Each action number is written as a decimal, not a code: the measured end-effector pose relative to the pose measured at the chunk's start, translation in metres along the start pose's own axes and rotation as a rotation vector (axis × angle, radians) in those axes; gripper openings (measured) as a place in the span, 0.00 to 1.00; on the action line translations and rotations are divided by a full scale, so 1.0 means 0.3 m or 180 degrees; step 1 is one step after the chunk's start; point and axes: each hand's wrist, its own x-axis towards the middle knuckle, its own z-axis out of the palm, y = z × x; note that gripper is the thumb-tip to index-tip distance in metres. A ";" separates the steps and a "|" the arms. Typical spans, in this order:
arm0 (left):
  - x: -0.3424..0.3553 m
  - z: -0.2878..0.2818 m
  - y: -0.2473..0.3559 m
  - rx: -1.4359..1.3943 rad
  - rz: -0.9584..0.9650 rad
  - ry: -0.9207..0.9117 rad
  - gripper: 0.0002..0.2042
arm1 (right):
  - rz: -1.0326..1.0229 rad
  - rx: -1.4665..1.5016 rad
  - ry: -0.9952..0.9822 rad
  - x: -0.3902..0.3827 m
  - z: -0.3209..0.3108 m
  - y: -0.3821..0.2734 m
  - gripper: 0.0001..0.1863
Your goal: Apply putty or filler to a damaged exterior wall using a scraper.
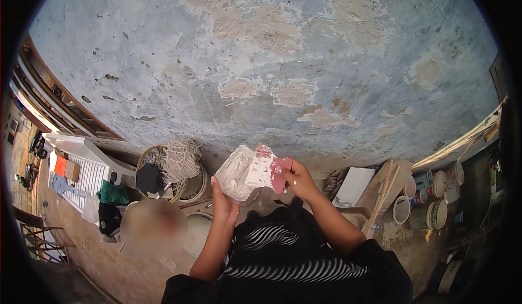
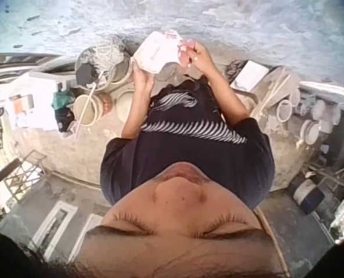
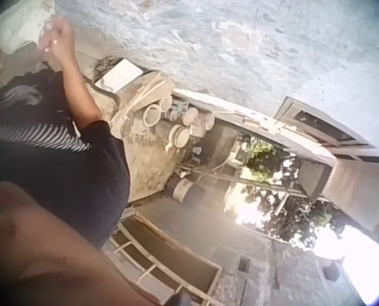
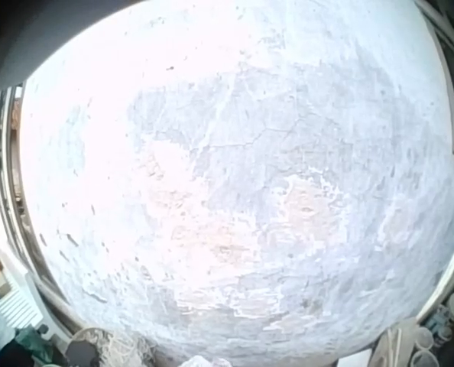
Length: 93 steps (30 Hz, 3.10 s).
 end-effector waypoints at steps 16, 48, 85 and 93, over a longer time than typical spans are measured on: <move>0.412 0.566 -0.538 0.0120 -0.0047 0.0180 0.33 | 0.1082 0.3274 0.1706 0.181 -1.087 0.312 0.09; 0.431 0.873 -0.946 0.0063 0.0368 0.0418 0.32 | 0.1054 0.3654 0.2593 0.594 -1.710 0.378 0.07; 0.356 0.902 -0.947 0.0051 0.0428 0.0332 0.32 | 0.0975 0.3986 0.2639 0.522 -1.669 0.363 0.08; 0.356 0.920 -0.959 0.0041 0.0431 0.0216 0.32 | 0.1030 0.4041 0.2549 0.495 -1.689 0.332 0.07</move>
